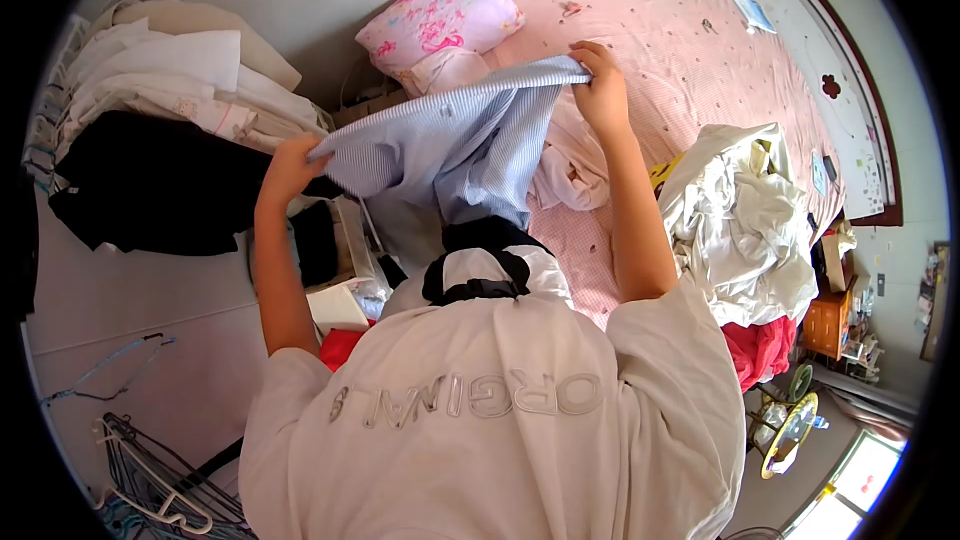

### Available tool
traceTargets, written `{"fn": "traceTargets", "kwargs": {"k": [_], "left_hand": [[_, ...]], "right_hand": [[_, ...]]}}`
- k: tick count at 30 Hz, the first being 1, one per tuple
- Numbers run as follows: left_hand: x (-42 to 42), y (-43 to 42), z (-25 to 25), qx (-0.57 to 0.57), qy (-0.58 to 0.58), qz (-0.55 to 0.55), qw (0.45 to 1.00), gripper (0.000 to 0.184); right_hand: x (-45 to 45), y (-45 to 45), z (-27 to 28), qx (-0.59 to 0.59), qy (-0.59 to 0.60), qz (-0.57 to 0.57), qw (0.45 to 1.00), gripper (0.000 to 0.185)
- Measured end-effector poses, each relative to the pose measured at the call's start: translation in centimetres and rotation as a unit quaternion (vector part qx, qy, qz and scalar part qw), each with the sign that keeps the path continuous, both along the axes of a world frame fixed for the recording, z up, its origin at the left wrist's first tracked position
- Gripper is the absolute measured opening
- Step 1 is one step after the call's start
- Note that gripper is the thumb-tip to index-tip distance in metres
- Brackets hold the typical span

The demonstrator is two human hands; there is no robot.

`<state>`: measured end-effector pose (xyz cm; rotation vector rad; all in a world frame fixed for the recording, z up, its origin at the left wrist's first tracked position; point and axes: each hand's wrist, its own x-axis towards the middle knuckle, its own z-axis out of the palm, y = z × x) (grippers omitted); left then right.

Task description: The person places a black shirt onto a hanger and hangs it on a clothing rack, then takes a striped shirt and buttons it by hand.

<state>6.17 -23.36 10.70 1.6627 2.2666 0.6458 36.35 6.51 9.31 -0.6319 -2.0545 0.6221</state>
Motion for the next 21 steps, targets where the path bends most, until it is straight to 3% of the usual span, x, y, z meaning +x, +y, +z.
{"fn": "traceTargets", "kwargs": {"k": [3, 5, 7, 10, 11, 14, 17, 18, 19, 20, 21], "left_hand": [[-0.4, 1.8, -2.5, 0.279, 0.009, 0.072, 0.958, 0.014], [-0.9, 3.4, -4.4, 0.317, -0.219, 0.120, 0.915, 0.017], [-0.6, 4.9, -4.1, 0.331, -0.405, 0.171, 0.835, 0.025], [-1.4, 6.1, -1.5, 0.355, -0.196, 0.177, 0.897, 0.026], [-1.2, 6.2, -0.1, 0.380, -0.118, 0.208, 0.894, 0.028], [-0.1, 5.2, 6.7, 0.414, 0.040, 0.293, 0.861, 0.032], [-0.7, 5.9, 8.3, 0.545, 0.010, 0.239, 0.804, 0.030], [-1.0, 6.6, 7.6, 0.389, 0.079, 0.241, 0.886, 0.028], [-1.6, 8.0, 6.3, 0.218, 0.146, 0.234, 0.936, 0.027], [-2.0, 8.9, 5.2, 0.048, 0.211, 0.218, 0.952, 0.025], [-1.5, 8.6, 4.3, 0.087, 0.210, 0.228, 0.947, 0.025]], "right_hand": [[0.5, 0.6, -0.5, -0.266, 0.103, 0.073, 0.956, 0.024], [-0.1, 0.1, -0.4, -0.316, 0.174, 0.051, 0.931, 0.024], [-1.0, -0.4, 0.4, -0.379, 0.237, 0.021, 0.895, 0.023], [-1.0, 0.8, 2.3, -0.256, 0.132, -0.045, 0.957, 0.022], [-0.3, 0.8, 4.1, -0.118, 0.027, -0.086, 0.989, 0.018], [0.9, -2.1, 11.3, 0.115, 0.007, -0.181, 0.977, 0.015], [1.5, -1.9, 13.3, 0.220, 0.129, -0.189, 0.948, 0.015], [0.7, -0.9, 11.9, 0.197, 0.055, -0.215, 0.955, 0.016], [-0.2, 1.2, 9.7, 0.176, -0.119, -0.215, 0.953, 0.017], [-0.9, 2.8, 7.7, 0.154, -0.285, -0.209, 0.923, 0.019], [-0.2, 3.2, 5.7, 0.152, -0.269, -0.193, 0.931, 0.019]]}}
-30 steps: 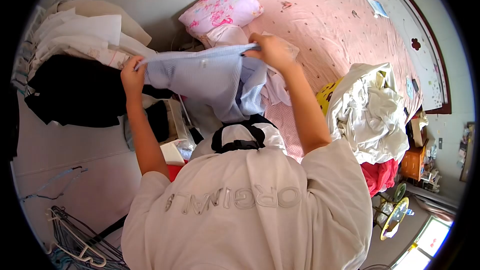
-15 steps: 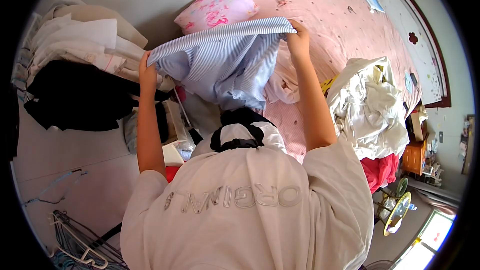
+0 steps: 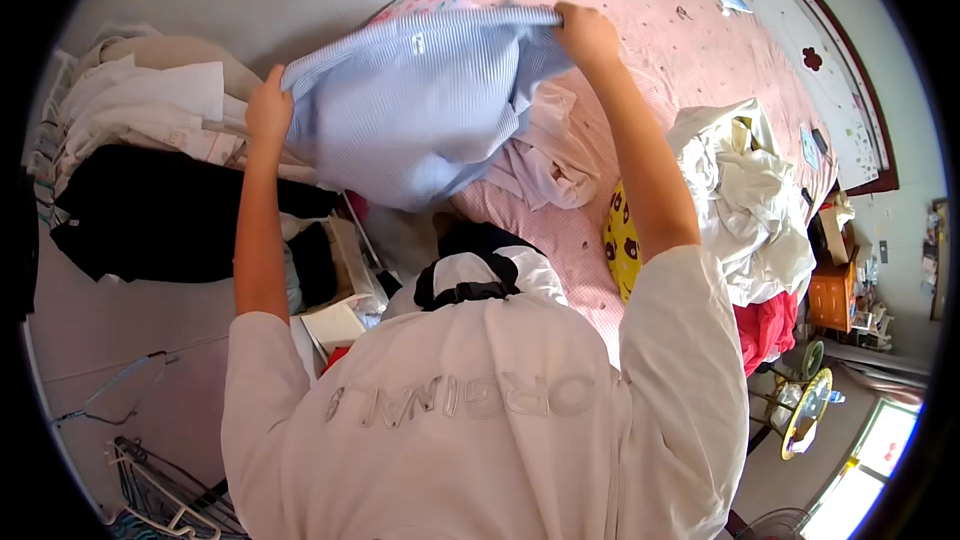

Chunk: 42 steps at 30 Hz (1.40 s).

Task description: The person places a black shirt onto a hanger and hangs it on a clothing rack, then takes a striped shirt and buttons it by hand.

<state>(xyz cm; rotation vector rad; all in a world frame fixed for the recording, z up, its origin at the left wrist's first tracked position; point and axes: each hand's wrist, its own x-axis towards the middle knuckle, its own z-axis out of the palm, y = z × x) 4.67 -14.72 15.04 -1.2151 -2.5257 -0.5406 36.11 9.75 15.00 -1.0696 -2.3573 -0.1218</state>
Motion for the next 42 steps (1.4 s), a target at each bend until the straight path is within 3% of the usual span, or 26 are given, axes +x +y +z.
{"fn": "traceTargets", "kwargs": {"k": [3, 5, 9, 11, 14, 16, 17, 18, 21, 23, 24, 25, 27, 28, 32, 34, 36, 37, 39, 40, 41, 42], "left_hand": [[0.2, -0.2, -0.8, 0.175, 0.005, -0.027, 0.984, 0.029], [1.4, -0.1, -0.8, 0.159, -0.026, 0.022, 0.987, 0.030], [4.6, 0.3, 2.2, 0.145, -0.171, 0.014, 0.974, 0.031], [4.7, 0.4, 1.2, 0.125, -0.216, 0.006, 0.968, 0.033], [3.6, 2.1, -3.1, 0.065, -0.274, -0.004, 0.960, 0.032], [4.4, 1.6, -5.0, 0.105, -0.272, -0.052, 0.955, 0.029], [4.6, 1.4, -5.4, 0.130, -0.266, -0.078, 0.952, 0.028], [5.1, 0.4, -5.9, 0.233, -0.246, -0.140, 0.930, 0.027], [8.7, -1.6, -5.8, 0.465, -0.336, -0.176, 0.800, 0.030], [11.0, -2.4, -6.2, 0.251, -0.288, -0.076, 0.921, 0.033], [9.3, -2.3, -10.9, 0.165, -0.247, -0.085, 0.951, 0.032], [9.1, -2.8, -11.3, 0.190, -0.264, -0.087, 0.942, 0.030], [9.3, -3.3, -11.2, 0.248, -0.294, -0.093, 0.918, 0.028], [10.8, -3.8, -7.1, 0.273, -0.360, -0.097, 0.887, 0.026], [10.7, -4.3, -4.2, 0.325, -0.416, -0.125, 0.840, 0.026], [9.9, -3.9, -5.0, 0.214, -0.326, -0.123, 0.913, 0.026], [9.0, -3.9, -7.7, 0.145, -0.282, -0.135, 0.939, 0.026], [8.8, -4.2, -8.3, 0.096, -0.345, -0.139, 0.923, 0.024], [8.9, -5.2, -9.0, 0.000, -0.463, -0.146, 0.874, 0.022], [9.3, -5.5, -9.2, -0.013, -0.507, -0.121, 0.853, 0.022], [9.9, -6.0, -9.3, -0.027, -0.550, -0.094, 0.829, 0.023], [10.5, -6.5, -9.6, -0.043, -0.592, -0.067, 0.802, 0.025]], "right_hand": [[0.6, 1.2, 0.1, -0.002, 0.107, 0.011, 0.994, 0.016], [1.8, 0.2, 2.5, 0.019, 0.166, -0.033, 0.985, 0.014], [4.6, -1.5, 5.1, 0.084, 0.215, -0.109, 0.967, 0.011], [5.9, -1.6, 4.2, -0.008, 0.191, -0.119, 0.974, 0.013], [6.4, -0.5, -1.0, -0.024, 0.111, -0.120, 0.986, 0.017], [7.4, -0.7, -3.3, -0.064, 0.107, -0.094, 0.988, 0.019], [8.1, -1.1, -3.6, -0.057, 0.120, -0.063, 0.989, 0.020], [8.4, -2.3, -2.8, -0.035, 0.189, -0.031, 0.981, 0.020], [9.7, -5.5, -1.7, -0.033, 0.365, 0.027, 0.930, 0.020], [9.8, -6.4, -3.8, -0.101, 0.377, 0.034, 0.920, 0.024], [9.9, -5.6, -6.2, -0.121, 0.371, 0.059, 0.919, 0.027], [9.3, -6.2, -6.7, -0.197, 0.428, 0.060, 0.880, 0.029], [9.7, -5.7, -8.0, -0.209, 0.464, 0.055, 0.859, 0.030], [9.8, -6.0, -7.8, -0.216, 0.483, 0.066, 0.846, 0.025], [9.9, -5.9, -4.5, -0.186, 0.581, 0.068, 0.789, 0.019], [8.6, -6.1, -1.5, -0.168, 0.621, 0.075, 0.762, 0.021], [8.8, -4.8, -1.4, -0.262, 0.492, 0.002, 0.830, 0.022], [8.6, -4.3, -1.6, -0.315, 0.415, -0.044, 0.853, 0.023], [8.1, -5.2, -2.3, -0.233, 0.239, -0.121, 0.935, 0.028], [7.9, -5.2, -3.4, -0.232, 0.248, -0.093, 0.936, 0.034], [8.0, -5.4, -4.2, -0.291, 0.224, -0.096, 0.925, 0.032], [7.9, -5.4, -5.2, -0.268, 0.191, -0.093, 0.940, 0.030]]}}
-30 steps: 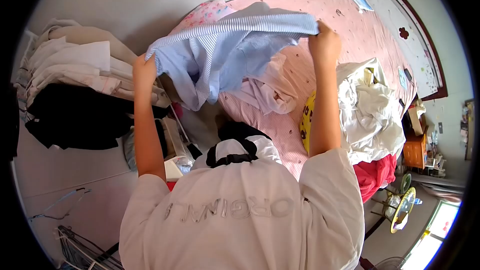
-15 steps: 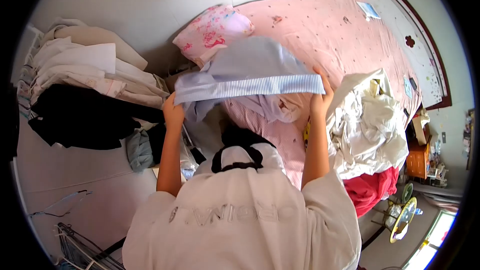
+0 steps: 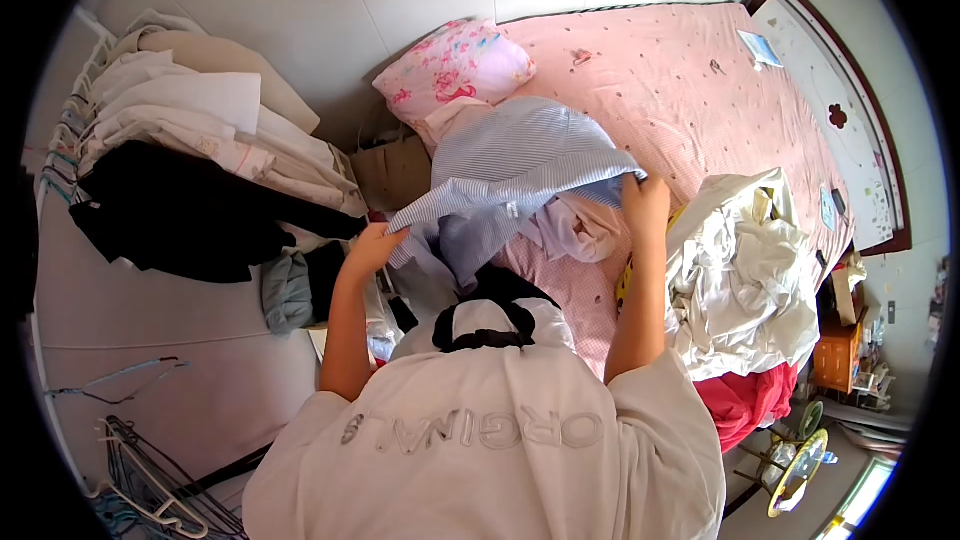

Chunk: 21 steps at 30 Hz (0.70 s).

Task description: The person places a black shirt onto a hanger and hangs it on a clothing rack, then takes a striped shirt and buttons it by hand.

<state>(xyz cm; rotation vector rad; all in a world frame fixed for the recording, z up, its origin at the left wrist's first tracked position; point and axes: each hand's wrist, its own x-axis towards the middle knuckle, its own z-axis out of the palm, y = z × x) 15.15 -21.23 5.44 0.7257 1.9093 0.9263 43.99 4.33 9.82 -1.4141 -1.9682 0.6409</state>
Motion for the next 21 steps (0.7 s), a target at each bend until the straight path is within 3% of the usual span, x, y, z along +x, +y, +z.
{"fn": "traceTargets", "kwargs": {"k": [3, 6, 9, 10, 15, 19, 21], "left_hand": [[0.7, -1.0, -1.5, 0.053, -0.044, 0.030, 0.997, 0.036], [0.5, -1.5, -1.5, 0.012, -0.012, 0.110, 0.994, 0.044], [2.1, -0.8, -2.6, 0.121, -0.111, 0.278, 0.946, 0.048], [2.9, -0.6, -2.5, 0.127, -0.117, 0.290, 0.941, 0.049], [7.2, 1.5, -1.8, 0.186, -0.149, 0.392, 0.889, 0.053], [6.4, 1.1, -0.5, 0.138, -0.016, 0.306, 0.942, 0.049], [3.8, 0.0, 0.4, -0.044, 0.178, 0.166, 0.969, 0.043]], "right_hand": [[-0.2, -0.6, -0.5, 0.011, -0.015, -0.005, 1.000, 0.026], [-0.7, -1.1, 0.4, 0.006, -0.002, -0.022, 1.000, 0.026], [-1.9, -1.9, 0.3, 0.007, -0.039, -0.030, 0.999, 0.028], [-2.5, -2.5, 0.3, 0.006, -0.059, -0.032, 0.998, 0.029], [-5.3, -7.0, -2.1, 0.021, 0.052, 0.065, 0.996, 0.021], [-6.0, -7.7, -2.2, 0.017, 0.042, 0.082, 0.996, 0.016], [-5.0, -5.6, -3.5, 0.060, 0.064, 0.061, 0.994, 0.021]]}}
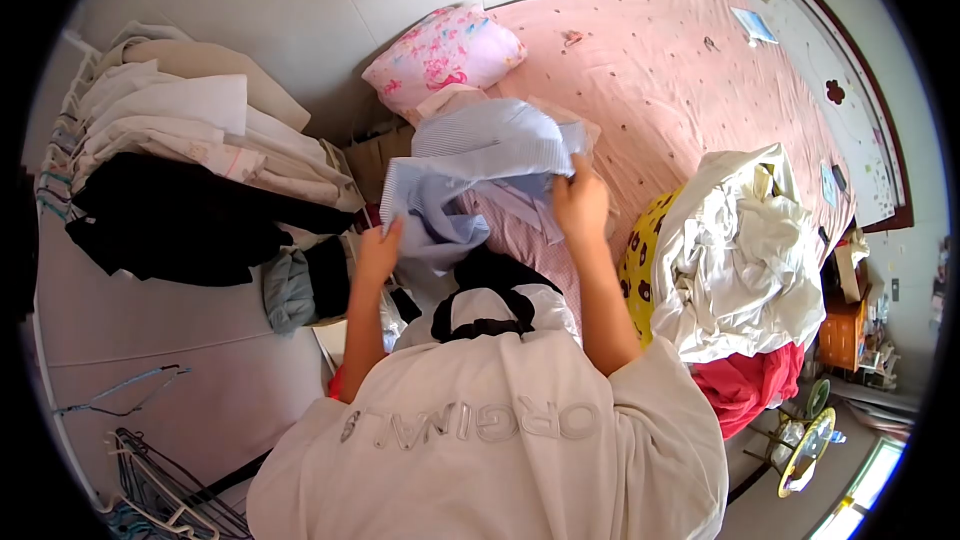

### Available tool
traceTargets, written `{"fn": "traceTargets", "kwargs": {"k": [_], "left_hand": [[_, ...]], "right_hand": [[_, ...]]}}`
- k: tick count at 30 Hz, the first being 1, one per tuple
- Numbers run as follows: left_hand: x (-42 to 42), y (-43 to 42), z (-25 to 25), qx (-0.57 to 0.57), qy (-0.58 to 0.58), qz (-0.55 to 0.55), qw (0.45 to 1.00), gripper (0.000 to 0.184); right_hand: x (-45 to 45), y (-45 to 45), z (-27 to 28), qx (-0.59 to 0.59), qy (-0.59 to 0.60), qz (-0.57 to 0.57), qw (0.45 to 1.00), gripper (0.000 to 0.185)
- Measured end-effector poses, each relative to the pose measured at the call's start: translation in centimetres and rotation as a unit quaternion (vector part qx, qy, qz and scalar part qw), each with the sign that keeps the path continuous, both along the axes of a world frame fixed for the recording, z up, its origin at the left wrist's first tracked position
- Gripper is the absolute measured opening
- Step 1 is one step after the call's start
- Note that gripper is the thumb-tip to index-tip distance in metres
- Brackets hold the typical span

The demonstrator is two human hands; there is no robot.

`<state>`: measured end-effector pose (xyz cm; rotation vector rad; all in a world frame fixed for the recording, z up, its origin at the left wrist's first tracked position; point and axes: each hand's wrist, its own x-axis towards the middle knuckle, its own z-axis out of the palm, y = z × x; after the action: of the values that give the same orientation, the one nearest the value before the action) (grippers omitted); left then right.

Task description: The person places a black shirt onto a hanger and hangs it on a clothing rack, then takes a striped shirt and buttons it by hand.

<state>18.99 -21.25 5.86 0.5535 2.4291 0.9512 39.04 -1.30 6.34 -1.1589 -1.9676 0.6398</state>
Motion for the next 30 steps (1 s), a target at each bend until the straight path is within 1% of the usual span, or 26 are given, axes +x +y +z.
{"fn": "traceTargets", "kwargs": {"k": [1, 2, 4, 6, 7, 10, 11, 12, 13, 14, 16, 18, 20, 21, 24, 26, 28, 29, 30], "left_hand": [[-1.5, -0.8, 0.3, -0.116, 0.075, -0.060, 0.989, 0.040], [-3.0, -1.9, -0.7, -0.044, 0.115, -0.042, 0.992, 0.032], [-3.7, -3.4, 0.1, 0.092, 0.190, -0.044, 0.976, 0.026], [-3.3, -3.6, 1.1, 0.174, 0.202, -0.085, 0.960, 0.022], [-3.0, -3.6, 1.4, 0.213, 0.206, -0.103, 0.949, 0.020], [-2.3, -2.9, 1.8, 0.169, 0.139, -0.097, 0.971, 0.020], [-2.2, -2.6, 1.3, 0.179, 0.099, -0.054, 0.977, 0.022], [-2.1, -2.2, 0.3, 0.189, 0.057, -0.013, 0.980, 0.025], [-1.8, -1.7, -0.6, 0.199, 0.014, 0.027, 0.980, 0.028], [-1.3, -1.1, -1.3, 0.266, -0.049, 0.074, 0.960, 0.031], [0.3, 0.0, -2.1, 0.387, -0.175, 0.170, 0.889, 0.036], [1.8, 0.5, -2.3, 0.383, -0.206, 0.202, 0.878, 0.038], [3.2, 0.5, -2.4, 0.378, -0.233, 0.237, 0.864, 0.040], [3.7, 0.3, -2.0, 0.336, -0.248, 0.221, 0.881, 0.041], [5.1, 0.6, -0.7, 0.234, -0.221, 0.193, 0.927, 0.041], [6.1, 1.1, -1.3, 0.339, -0.255, 0.187, 0.886, 0.041], [7.4, 2.0, -0.1, 0.433, -0.265, 0.190, 0.840, 0.042], [7.4, 1.4, -0.6, 0.408, -0.255, 0.154, 0.863, 0.040], [7.2, 1.3, -1.0, 0.419, -0.274, 0.149, 0.853, 0.038]], "right_hand": [[0.7, 0.5, 1.5, -0.030, -0.006, -0.024, 0.999, 0.022], [1.5, 1.0, 3.0, -0.059, -0.012, -0.048, 0.997, 0.022], [3.4, 3.0, 2.6, 0.087, -0.013, -0.062, 0.994, 0.019], [4.8, 3.6, 3.4, 0.103, 0.020, -0.056, 0.993, 0.016], [4.9, 3.2, 4.7, 0.081, 0.068, -0.057, 0.993, 0.016], [5.4, 3.4, 6.0, 0.045, 0.025, -0.101, 0.994, 0.016], [4.9, 3.3, 5.7, 0.050, 0.028, -0.100, 0.993, 0.016], [5.1, 3.9, 3.6, 0.022, -0.004, -0.099, 0.995, 0.018], [4.6, 3.4, 3.1, 0.052, -0.021, -0.075, 0.996, 0.019], [3.8, 2.6, 2.8, 0.083, -0.039, -0.051, 0.994, 0.020], [1.9, 0.5, 2.6, 0.044, -0.039, -0.019, 0.998, 0.020], [0.4, -1.1, 1.7, 0.006, -0.052, 0.054, 0.997, 0.020], [-1.1, -2.9, 1.0, 0.003, -0.075, 0.088, 0.993, 0.021], [-2.0, -3.8, 0.6, -0.012, -0.072, 0.102, 0.992, 0.020], [-4.4, -6.7, 0.2, -0.043, -0.090, 0.165, 0.981, 0.019], [-5.8, -8.2, 0.3, -0.047, -0.094, 0.202, 0.974, 0.020], [-7.0, -9.6, 0.5, -0.045, -0.082, 0.229, 0.969, 0.021], [-7.2, -10.3, 0.8, -0.045, -0.089, 0.254, 0.962, 0.022], [-7.4, -11.0, 1.3, -0.046, -0.095, 0.278, 0.955, 0.022]]}}
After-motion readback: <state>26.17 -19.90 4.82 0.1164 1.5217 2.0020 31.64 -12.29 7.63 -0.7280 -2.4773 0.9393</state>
